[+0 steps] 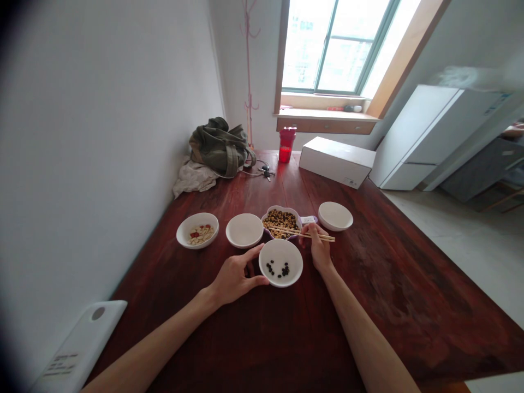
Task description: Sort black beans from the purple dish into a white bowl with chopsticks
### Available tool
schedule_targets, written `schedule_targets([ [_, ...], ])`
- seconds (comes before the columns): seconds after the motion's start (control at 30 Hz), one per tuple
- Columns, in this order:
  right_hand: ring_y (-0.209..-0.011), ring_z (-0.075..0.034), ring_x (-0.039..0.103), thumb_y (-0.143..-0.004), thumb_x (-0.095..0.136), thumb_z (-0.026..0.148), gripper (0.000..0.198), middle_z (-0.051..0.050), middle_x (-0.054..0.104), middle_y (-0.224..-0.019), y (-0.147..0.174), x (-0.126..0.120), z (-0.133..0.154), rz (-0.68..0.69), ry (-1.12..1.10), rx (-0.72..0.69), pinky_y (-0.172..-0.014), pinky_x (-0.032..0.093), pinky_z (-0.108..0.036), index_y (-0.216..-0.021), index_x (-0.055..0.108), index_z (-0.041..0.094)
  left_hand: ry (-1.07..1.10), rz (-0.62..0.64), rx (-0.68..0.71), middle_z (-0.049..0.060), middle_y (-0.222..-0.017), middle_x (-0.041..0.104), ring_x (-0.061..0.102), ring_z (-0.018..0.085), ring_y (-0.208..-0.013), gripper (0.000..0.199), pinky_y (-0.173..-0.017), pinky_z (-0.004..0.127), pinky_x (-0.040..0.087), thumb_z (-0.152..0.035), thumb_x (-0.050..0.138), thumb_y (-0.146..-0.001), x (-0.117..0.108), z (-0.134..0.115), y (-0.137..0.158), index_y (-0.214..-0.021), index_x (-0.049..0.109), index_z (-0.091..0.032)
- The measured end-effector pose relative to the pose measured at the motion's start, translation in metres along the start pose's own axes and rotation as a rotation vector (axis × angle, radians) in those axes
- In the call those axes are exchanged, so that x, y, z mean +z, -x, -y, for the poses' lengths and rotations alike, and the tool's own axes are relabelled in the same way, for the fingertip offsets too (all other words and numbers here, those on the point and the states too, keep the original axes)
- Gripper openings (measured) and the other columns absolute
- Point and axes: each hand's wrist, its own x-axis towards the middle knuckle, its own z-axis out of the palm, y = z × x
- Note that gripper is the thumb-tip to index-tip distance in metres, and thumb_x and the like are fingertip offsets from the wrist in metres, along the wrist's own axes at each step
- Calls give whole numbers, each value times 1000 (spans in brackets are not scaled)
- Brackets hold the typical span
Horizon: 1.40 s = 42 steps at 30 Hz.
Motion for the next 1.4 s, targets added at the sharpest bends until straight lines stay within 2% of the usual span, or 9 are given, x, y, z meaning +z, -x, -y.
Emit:
schedule_targets([
  [0.23,-50,-14,55,-95,58,59,42,-1,63,-62,2,2,2,8,-37,12,-45,42,-25,-78,63,21,-1,-2,-3,8,-124,74,73,21,-77,91,-70,29,55,-63,77,-81,0,0,1,-156,42,-25],
  [0.33,-47,-13,53,-96,57,59,42,-1,63,-61,3,2,3,29,-15,29,-43,40,-23,-80,63,21,2,-5,1,7,-129,72,72,20,-75,94,-69,29,55,-63,78,-79,0,0,1,-156,41,-26],
  [0.57,-45,-13,50,-96,54,62,45,0,61,-58,4,3,3,82,53,28,-42,38,-25,-82,66,22,-10,-6,6,7,-125,74,72,20,-74,87,-72,30,56,-60,76,-82,0,0,0,-155,43,-26],
  [0.83,-46,-14,46,-96,52,63,44,1,57,-56,5,3,3,80,91,6,-43,34,-26,-83,67,23,-12,-12,5,9,-130,72,72,20,-75,89,-72,30,56,-61,77,-81,-1,-1,0,-155,43,-24],
  [0.97,-46,-14,46,-95,54,64,44,1,57,-56,6,4,6,89,85,-3,-44,36,-27,-83,66,23,-12,-7,1,8,-122,75,72,20,-74,87,-74,30,57,-61,76,-82,0,0,0,-154,44,-23],
  [1.4,-45,-14,47,-96,53,64,44,1,57,-55,6,3,5,102,76,1,-43,35,-26,-85,65,23,-3,-5,-4,7,-117,77,73,21,-73,86,-69,29,55,-60,74,-83,0,0,1,-155,44,-24],
])
